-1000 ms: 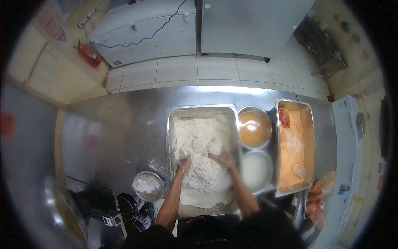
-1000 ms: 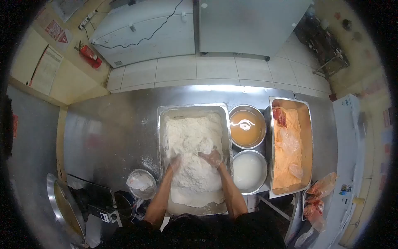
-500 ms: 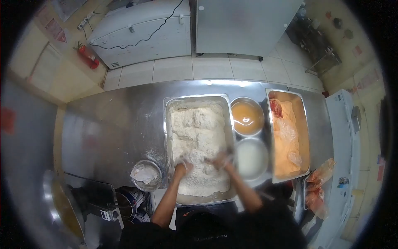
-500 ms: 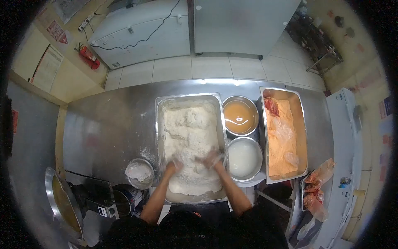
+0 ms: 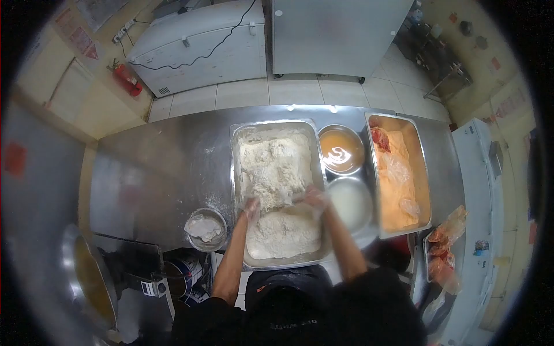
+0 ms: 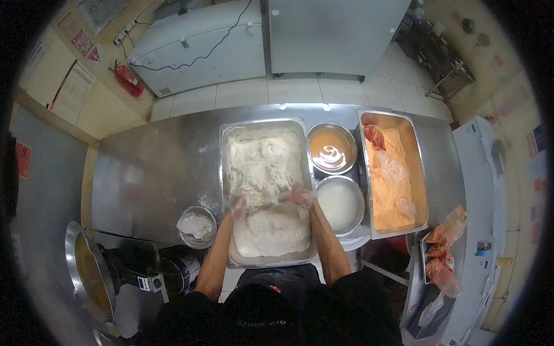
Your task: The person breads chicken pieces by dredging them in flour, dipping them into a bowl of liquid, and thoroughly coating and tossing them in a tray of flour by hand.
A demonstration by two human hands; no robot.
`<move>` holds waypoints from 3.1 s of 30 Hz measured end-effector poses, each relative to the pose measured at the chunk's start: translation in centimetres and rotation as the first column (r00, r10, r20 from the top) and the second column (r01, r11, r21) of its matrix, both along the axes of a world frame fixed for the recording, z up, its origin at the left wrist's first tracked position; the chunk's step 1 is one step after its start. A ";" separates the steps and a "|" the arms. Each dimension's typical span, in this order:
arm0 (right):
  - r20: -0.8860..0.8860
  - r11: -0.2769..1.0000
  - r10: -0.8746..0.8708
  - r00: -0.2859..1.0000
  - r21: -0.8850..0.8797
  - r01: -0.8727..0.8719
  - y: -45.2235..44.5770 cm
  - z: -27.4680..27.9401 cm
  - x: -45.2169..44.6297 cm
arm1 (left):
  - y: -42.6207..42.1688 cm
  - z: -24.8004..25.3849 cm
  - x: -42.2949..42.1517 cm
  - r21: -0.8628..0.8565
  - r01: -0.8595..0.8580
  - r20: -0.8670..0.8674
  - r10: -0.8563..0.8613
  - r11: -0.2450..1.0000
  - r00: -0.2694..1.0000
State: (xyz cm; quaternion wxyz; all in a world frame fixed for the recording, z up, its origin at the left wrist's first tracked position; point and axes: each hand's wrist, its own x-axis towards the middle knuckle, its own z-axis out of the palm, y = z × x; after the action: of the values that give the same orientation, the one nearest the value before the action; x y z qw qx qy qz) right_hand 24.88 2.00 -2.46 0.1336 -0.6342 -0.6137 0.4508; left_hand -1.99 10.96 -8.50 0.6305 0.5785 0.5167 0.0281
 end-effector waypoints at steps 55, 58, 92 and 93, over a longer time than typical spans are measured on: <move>0.373 0.993 0.116 0.920 -0.030 -0.113 19.3 -3.2 4.2 | 18.2 -0.6 8.2 0.159 0.516 -0.487 -0.388 0.842 0.783; 0.403 0.984 0.063 0.913 0.128 -0.124 19.8 -5.3 -1.4 | 19.3 4.1 10.4 0.131 0.477 -0.438 -0.381 0.869 0.814; 0.099 0.880 -0.169 0.981 -0.433 0.195 -0.6 -7.0 -3.7 | -7.0 2.6 3.7 -0.723 -0.357 0.348 0.758 0.592 0.551; -0.216 0.814 -0.546 0.810 -0.367 0.451 -1.0 -4.2 -4.4 | -6.1 5.0 4.1 -0.758 -0.295 0.383 0.763 0.582 0.521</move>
State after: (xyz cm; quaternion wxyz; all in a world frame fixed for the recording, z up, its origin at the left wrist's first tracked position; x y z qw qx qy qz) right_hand 20.47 0.98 -6.66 0.2461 -0.7077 -0.3191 0.5803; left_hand 2.10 4.88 -3.47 0.8761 0.0887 0.3867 0.2739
